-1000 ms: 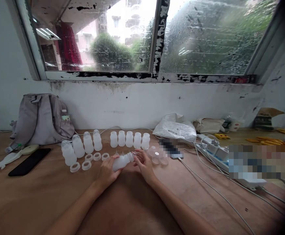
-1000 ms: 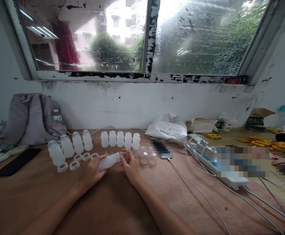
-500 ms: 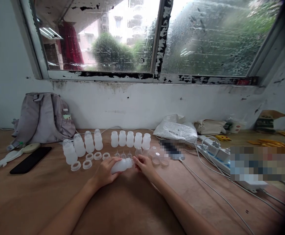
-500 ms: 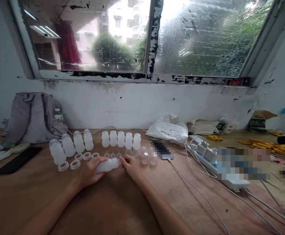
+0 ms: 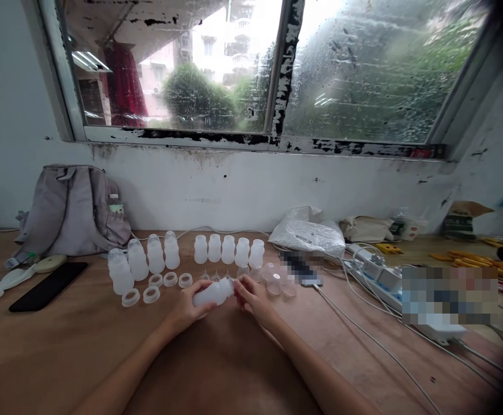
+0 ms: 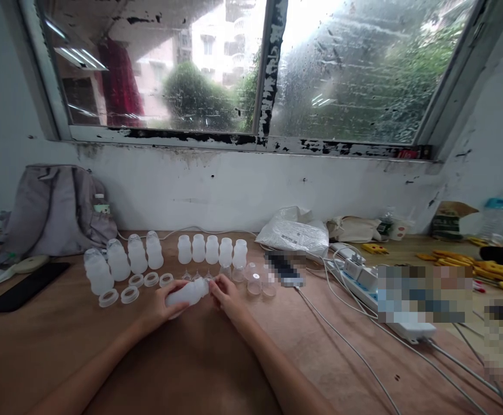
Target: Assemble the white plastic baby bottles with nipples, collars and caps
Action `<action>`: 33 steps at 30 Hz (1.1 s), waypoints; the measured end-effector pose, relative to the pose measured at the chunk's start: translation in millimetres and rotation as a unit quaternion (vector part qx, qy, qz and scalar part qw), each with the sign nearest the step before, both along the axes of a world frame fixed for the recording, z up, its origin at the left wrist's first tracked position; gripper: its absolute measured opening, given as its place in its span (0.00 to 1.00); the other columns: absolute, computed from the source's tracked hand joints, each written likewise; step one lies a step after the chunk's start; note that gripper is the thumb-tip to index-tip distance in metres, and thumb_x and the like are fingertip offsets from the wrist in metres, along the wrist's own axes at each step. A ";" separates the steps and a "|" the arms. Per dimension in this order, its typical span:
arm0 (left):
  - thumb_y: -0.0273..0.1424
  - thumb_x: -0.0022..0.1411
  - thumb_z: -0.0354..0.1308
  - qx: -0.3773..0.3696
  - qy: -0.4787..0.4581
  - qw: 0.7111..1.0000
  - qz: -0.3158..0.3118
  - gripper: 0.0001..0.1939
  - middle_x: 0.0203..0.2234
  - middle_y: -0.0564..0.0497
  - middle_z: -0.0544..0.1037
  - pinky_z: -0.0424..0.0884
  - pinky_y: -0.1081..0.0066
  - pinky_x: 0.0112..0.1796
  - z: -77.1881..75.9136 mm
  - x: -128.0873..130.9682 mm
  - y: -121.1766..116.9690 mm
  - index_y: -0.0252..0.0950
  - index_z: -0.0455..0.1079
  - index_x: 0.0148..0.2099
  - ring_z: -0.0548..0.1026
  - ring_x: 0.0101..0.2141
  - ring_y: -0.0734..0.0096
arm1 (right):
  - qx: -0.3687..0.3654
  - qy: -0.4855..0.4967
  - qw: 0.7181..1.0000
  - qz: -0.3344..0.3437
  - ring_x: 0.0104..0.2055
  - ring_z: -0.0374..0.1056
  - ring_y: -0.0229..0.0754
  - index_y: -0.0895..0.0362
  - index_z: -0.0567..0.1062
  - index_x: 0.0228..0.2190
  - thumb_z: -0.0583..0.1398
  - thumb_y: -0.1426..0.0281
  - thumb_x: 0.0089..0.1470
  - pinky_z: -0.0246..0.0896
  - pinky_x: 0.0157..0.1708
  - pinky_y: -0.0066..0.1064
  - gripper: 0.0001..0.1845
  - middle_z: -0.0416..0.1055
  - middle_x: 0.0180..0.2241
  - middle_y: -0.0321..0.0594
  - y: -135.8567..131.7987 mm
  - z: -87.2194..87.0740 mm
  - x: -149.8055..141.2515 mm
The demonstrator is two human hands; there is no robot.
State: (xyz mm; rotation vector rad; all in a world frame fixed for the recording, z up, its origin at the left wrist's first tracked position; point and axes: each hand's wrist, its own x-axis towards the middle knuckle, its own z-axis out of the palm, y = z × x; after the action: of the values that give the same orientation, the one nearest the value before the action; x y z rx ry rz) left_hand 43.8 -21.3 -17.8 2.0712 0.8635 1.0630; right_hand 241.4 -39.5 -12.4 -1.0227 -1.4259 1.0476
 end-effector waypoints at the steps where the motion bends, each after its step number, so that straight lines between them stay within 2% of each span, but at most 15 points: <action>1: 0.39 0.54 0.53 -0.068 -0.036 0.997 -0.017 0.17 0.37 0.48 0.73 0.67 0.68 0.38 0.1 3.6 -1.5 0.36 0.66 0.44 0.70 0.38 0.64 | -0.011 0.037 0.999 0.027 0.23 0.61 0.35 0.56 0.68 0.28 0.57 0.57 0.46 0.55 0.19 0.23 0.15 0.65 0.23 0.34 -1.7 2.2 -1.1; 3: 0.42 0.58 0.47 -0.178 -0.085 0.979 -0.056 0.19 0.34 0.46 0.74 0.67 0.71 0.32 -1.2 10.5 -3.6 0.33 0.65 0.44 0.72 0.33 0.66 | -0.025 0.088 0.992 0.089 0.33 0.65 0.39 0.55 0.69 0.36 0.60 0.59 0.44 0.60 0.29 0.27 0.18 0.68 0.31 0.38 -4.1 5.7 -3.1; 5: 0.43 0.58 0.47 -0.218 -0.096 0.969 -0.066 0.21 0.33 0.46 0.74 0.67 0.71 0.30 -3.4 15.0 -4.3 0.31 0.64 0.45 0.72 0.32 0.67 | -0.038 0.107 0.986 0.123 0.37 0.65 0.41 0.56 0.70 0.37 0.60 0.60 0.43 0.60 0.36 0.31 0.19 0.68 0.34 0.40 -4.7 6.7 -4.8; 10: 0.40 0.49 0.57 -0.082 -0.031 0.996 0.009 0.20 0.39 0.47 0.72 0.64 0.66 0.40 -5.2 15.6 -4.7 0.37 0.64 0.44 0.70 0.39 0.62 | -0.057 0.118 0.988 0.085 0.36 0.66 0.42 0.57 0.72 0.32 0.62 0.59 0.40 0.60 0.38 0.33 0.18 0.70 0.32 0.40 -0.8 0.3 -7.9; 11: 0.39 0.49 0.58 -0.077 -0.030 0.996 0.021 0.20 0.39 0.47 0.72 0.64 0.65 0.41 -5.1 15.4 -4.9 0.37 0.65 0.44 0.69 0.40 0.62 | -0.060 0.123 0.987 0.085 0.36 0.66 0.42 0.57 0.72 0.32 0.62 0.59 0.40 0.60 0.38 0.33 0.18 0.70 0.32 0.40 -0.3 -1.0 -8.2; 13: 0.39 0.50 0.57 -0.131 -0.046 0.990 0.007 0.20 0.38 0.47 0.73 0.65 0.65 0.40 -5.2 16.1 -5.9 0.35 0.65 0.44 0.70 0.39 0.62 | -0.064 0.139 0.984 0.091 0.37 0.66 0.43 0.57 0.72 0.33 0.62 0.59 0.41 0.60 0.38 0.33 0.18 0.70 0.34 0.41 -0.4 -2.4 -8.7; 15: 0.41 0.52 0.54 -0.233 -0.061 0.969 -0.059 0.21 0.35 0.46 0.74 0.67 0.66 0.37 -5.7 18.5 -7.8 0.33 0.64 0.45 0.72 0.36 0.63 | -0.071 0.155 0.980 0.100 0.38 0.66 0.44 0.57 0.71 0.35 0.61 0.60 0.43 0.61 0.37 0.33 0.18 0.70 0.36 0.43 -1.3 -2.2 -9.3; 17: 0.40 0.54 0.53 -0.286 -0.070 0.948 -0.117 0.21 0.36 0.46 0.74 0.67 0.67 0.35 -6.4 21.9 -10.6 0.33 0.63 0.47 0.72 0.35 0.65 | -0.068 0.159 0.980 0.096 0.39 0.66 0.45 0.58 0.71 0.35 0.60 0.60 0.44 0.61 0.37 0.34 0.18 0.70 0.37 0.45 -2.3 -1.3 -10.3; 19: 0.36 0.50 0.57 -0.246 -0.069 0.962 -0.102 0.22 0.37 0.47 0.73 0.67 0.67 0.36 -6.8 25.3 -13.1 0.34 0.63 0.47 0.71 0.36 0.64 | -0.055 0.143 0.985 0.076 0.39 0.66 0.46 0.59 0.71 0.35 0.60 0.60 0.44 0.60 0.38 0.35 0.18 0.70 0.35 0.45 -2.5 -0.5 -11.3; 22: 0.31 0.47 0.59 -0.122 -0.024 0.992 -0.016 0.23 0.39 0.47 0.73 0.67 0.66 0.38 -7.3 27.5 -13.8 0.35 0.63 0.48 0.70 0.38 0.62 | -0.018 0.088 0.995 0.052 0.41 0.65 0.46 0.58 0.70 0.36 0.60 0.60 0.45 0.60 0.41 0.36 0.18 0.71 0.35 0.44 -0.2 -0.2 -9.9; 24: 0.31 0.47 0.58 -0.041 0.010 0.999 0.034 0.23 0.41 0.47 0.72 0.66 0.64 0.40 -8.0 25.8 -11.1 0.38 0.61 0.48 0.70 0.39 0.61 | 0.009 0.045 0.998 0.039 0.40 0.66 0.44 0.56 0.69 0.40 0.59 0.60 0.45 0.61 0.39 0.35 0.20 0.70 0.37 0.42 4.0 -1.2 -4.4; 26: 0.33 0.49 0.57 0.040 0.026 0.996 0.075 0.23 0.43 0.48 0.70 0.65 0.62 0.42 -9.4 21.8 -6.7 0.39 0.59 0.49 0.69 0.42 0.61 | 0.032 0.005 0.999 -0.004 0.34 0.67 0.41 0.53 0.64 0.45 0.58 0.60 0.45 0.64 0.34 0.33 0.24 0.69 0.41 0.42 10.3 -3.5 5.5; 28: 0.35 0.51 0.55 0.104 0.047 0.988 0.103 0.23 0.44 0.47 0.69 0.65 0.62 0.43 -10.9 16.3 -2.1 0.40 0.57 0.50 0.68 0.43 0.61 | 0.052 -0.043 0.995 -0.075 0.24 0.65 0.35 0.50 0.60 0.50 0.57 0.61 0.46 0.64 0.26 0.31 0.28 0.66 0.45 0.44 17.5 -6.9 17.9; 30: 0.37 0.53 0.54 0.150 0.086 0.979 0.106 0.23 0.45 0.47 0.69 0.65 0.61 0.43 -12.0 10.6 1.3 0.41 0.56 0.52 0.68 0.44 0.61 | 0.060 -0.089 0.986 -0.126 0.18 0.61 0.31 0.50 0.57 0.52 0.57 0.64 0.46 0.62 0.21 0.29 0.31 0.67 0.44 0.45 24.1 -10.8 29.4; 33: 0.37 0.54 0.52 0.204 0.143 0.965 0.085 0.24 0.44 0.46 0.70 0.65 0.62 0.43 -12.2 3.9 3.3 0.40 0.55 0.53 0.69 0.44 0.60 | 0.052 -0.121 0.981 -0.140 0.14 0.57 0.28 0.49 0.57 0.52 0.56 0.68 0.44 0.59 0.18 0.27 0.31 0.65 0.46 0.44 30.7 -15.8 39.2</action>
State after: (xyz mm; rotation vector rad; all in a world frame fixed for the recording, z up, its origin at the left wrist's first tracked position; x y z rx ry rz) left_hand 47.8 -18.0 -30.0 2.5808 1.0481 1.1212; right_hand 280.6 -8.8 -28.3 -1.2644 -1.4609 0.6539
